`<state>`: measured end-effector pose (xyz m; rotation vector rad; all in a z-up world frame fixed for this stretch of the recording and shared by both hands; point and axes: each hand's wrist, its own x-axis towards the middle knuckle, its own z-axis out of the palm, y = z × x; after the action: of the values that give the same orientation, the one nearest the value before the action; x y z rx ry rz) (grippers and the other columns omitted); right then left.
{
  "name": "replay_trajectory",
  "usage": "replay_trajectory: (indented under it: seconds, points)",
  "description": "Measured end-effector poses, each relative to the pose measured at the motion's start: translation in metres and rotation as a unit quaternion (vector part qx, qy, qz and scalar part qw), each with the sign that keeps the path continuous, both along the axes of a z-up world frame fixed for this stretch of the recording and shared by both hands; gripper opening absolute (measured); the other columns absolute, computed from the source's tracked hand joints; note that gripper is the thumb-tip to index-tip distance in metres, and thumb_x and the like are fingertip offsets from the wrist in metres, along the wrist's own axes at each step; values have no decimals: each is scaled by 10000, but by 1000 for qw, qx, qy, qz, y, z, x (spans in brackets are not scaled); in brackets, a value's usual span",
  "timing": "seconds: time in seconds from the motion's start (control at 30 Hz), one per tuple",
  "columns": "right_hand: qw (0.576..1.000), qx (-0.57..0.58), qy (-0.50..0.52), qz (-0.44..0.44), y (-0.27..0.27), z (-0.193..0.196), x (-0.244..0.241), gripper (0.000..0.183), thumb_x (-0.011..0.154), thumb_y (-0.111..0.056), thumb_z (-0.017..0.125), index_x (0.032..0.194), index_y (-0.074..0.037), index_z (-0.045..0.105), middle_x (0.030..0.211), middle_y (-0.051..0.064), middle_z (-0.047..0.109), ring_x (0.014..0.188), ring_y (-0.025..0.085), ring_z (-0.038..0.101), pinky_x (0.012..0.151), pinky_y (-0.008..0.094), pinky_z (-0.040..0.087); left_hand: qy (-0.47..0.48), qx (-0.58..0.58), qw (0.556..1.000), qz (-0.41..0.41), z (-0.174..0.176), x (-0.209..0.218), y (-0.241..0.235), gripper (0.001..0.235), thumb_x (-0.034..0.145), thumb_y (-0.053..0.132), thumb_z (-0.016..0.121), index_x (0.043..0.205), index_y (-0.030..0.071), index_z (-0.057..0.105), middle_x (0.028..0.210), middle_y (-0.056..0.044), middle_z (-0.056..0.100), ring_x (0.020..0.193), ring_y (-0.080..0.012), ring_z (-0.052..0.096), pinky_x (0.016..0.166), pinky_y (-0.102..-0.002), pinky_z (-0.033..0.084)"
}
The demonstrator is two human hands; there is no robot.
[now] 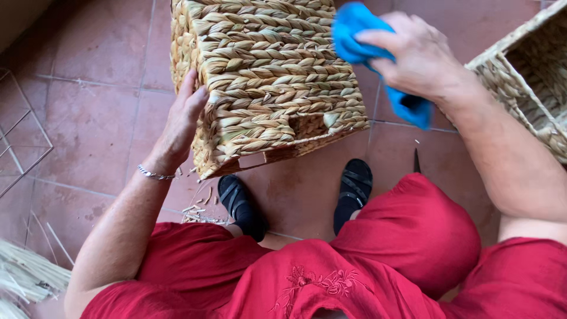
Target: The person sits on the floor and wipes the exterior and interior surfaces of a woven basket using a blue cloth. They rotate the basket to clean all sides and the inside, then set it aside and repeat the process with a second basket.
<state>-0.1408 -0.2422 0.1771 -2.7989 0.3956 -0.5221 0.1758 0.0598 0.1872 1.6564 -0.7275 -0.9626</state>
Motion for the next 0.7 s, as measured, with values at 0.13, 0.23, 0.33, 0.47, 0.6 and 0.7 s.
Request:
replay_trajectory:
  seconds: [0.13,0.23,0.33,0.47,0.6,0.7]
  points:
    - [984,-65,-127,107,46,19,109,549,876,-59,716,1408,-155,621,1369,178,594,1173,396,609,977,490,536,-87,-9,996,-15,-4,-4,2,1066,890,234,743,1631,21,7,1592,-202,377,1421,-244,441,1160,-368,416]
    - [972,-107,-121,170,83,13,153,643,776,-35,687,1393,-210,639,1369,171,581,1076,381,606,819,460,531,-4,-10,999,-31,-3,1,6,1123,855,156,753,1605,50,-76,1600,-187,382,1388,-235,487,1110,-352,477]
    - [973,-107,-85,187,81,-6,154,554,836,-85,717,1352,-274,650,1378,134,580,1059,369,596,816,473,533,-45,-32,998,-19,-4,7,18,1019,893,104,738,1641,49,48,1578,-183,463,1383,-239,521,1136,-337,462]
    - [988,-95,89,83,18,-54,95,601,788,-81,709,1338,-318,677,1359,94,595,1093,385,588,841,502,526,-11,-70,997,-5,-2,16,34,821,872,41,673,1604,46,301,1471,-137,559,1320,-212,574,1113,-346,516]
    - [951,-53,298,-66,-40,-84,37,529,722,-145,786,1201,-368,765,1181,148,630,1072,426,599,910,584,501,8,-58,996,66,-4,28,42,668,950,71,647,1557,52,370,1424,-103,592,1276,-183,606,1080,-346,556]
    - [976,-82,189,-68,-50,-84,28,412,823,-154,747,1215,-281,759,1084,140,674,1004,396,647,831,563,524,-36,-64,995,70,-15,30,45,593,1045,104,660,1559,46,371,1429,-111,586,1275,-179,596,1097,-353,552]
